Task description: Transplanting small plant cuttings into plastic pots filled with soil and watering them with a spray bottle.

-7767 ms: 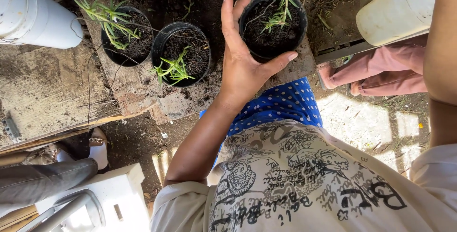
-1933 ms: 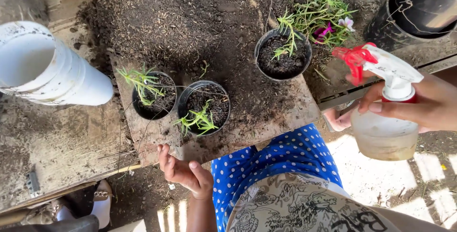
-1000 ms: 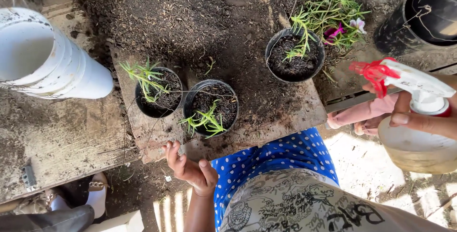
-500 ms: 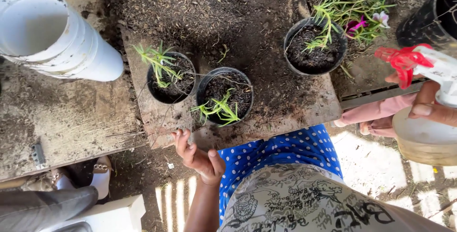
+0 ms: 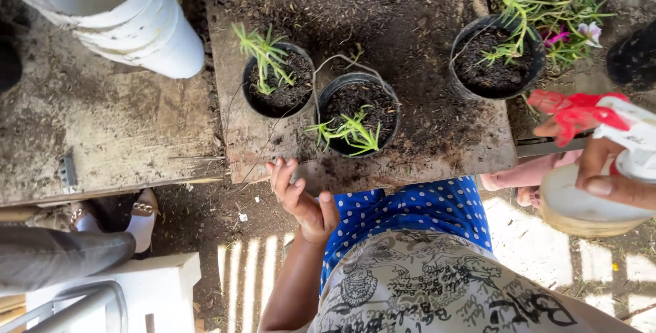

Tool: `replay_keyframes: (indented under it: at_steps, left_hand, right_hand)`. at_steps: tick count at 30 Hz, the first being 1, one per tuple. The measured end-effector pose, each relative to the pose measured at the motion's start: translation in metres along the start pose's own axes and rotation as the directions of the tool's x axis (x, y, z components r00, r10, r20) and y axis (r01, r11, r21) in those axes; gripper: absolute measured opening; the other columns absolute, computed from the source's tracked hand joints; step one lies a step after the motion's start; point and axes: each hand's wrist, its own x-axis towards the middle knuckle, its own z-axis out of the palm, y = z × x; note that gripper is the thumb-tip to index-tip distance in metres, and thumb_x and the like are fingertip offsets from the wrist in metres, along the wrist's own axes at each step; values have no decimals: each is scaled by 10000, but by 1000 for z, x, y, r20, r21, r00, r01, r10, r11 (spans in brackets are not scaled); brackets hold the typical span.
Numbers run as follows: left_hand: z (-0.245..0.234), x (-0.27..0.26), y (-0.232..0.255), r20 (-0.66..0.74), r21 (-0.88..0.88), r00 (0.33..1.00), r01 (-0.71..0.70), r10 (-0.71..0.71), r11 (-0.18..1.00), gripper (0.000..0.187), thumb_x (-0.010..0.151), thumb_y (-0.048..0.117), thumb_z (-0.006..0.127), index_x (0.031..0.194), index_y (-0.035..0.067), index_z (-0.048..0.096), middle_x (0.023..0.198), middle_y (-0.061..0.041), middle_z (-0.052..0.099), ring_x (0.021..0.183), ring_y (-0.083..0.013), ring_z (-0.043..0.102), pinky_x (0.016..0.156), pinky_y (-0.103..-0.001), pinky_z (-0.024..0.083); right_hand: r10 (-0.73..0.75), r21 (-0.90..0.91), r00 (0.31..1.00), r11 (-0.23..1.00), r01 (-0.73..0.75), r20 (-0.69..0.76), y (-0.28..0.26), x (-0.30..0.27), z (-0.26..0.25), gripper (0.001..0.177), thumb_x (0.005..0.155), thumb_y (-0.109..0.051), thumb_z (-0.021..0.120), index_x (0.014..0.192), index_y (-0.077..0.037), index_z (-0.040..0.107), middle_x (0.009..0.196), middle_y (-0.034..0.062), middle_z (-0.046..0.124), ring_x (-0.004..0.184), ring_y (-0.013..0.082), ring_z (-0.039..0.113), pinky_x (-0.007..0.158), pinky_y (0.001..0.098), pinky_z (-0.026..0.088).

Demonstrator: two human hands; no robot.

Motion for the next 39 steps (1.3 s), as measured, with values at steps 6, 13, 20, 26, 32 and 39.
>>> replay_keyframes:
  at_steps: [6,13,20,26,32,39]
  left_hand:
    - [0,8,15,-34,50,994,109,-107,993,324,1112,295,437,1406,177,374,1508,-131,435,1502,-314,334,1340,-590,143]
    - [-1,11,17,-32,10,990,135,-135,991,341,1108,301,449,1425,190,387,1498,-122,442,1499,-296,346,1344,-596,119]
    - [-1,9,16,-23,-10,989,147,-147,989,333,1100,302,459,1406,190,393,1486,-126,446,1482,-311,365,1338,-607,129]
    - [1,7,14,-35,-19,988,152,-153,988,323,1093,308,480,1389,200,408,1471,-122,473,1470,-294,381,1335,-611,123]
    - [2,7,13,-40,-21,989,144,-145,989,328,1082,288,485,1390,203,413,1467,-120,471,1470,-285,378,1338,-592,123]
    - [2,7,14,-38,-15,989,144,-145,989,320,1090,299,479,1386,198,412,1459,-129,479,1466,-292,382,1338,-587,123]
  right_hand:
    - [69,-393,946,898,-197,-317,-61,67,95,333,806,-297,748,579,-80,636,1008,39,863,242,143,434,359,291,302]
    - [226,-667,905,615,-420,-361,-107,103,102,378,641,-383,905,1013,-320,873,444,-6,720,349,167,707,402,316,492]
    - [296,-696,878,536,-478,-375,-110,109,104,558,631,-454,872,1188,-425,843,529,-4,805,523,120,825,603,300,585]
    - [335,-257,842,847,-465,-422,-107,109,117,381,686,-131,869,1059,-62,835,509,172,674,880,275,1060,690,457,861]
    - [253,-769,925,517,-376,-283,-114,117,100,648,672,-496,794,1306,-379,722,834,-59,782,740,117,808,679,322,494]
    - [104,-712,955,646,-277,-277,-114,113,106,649,693,-470,747,1312,-275,745,813,-29,757,670,116,742,624,315,449]
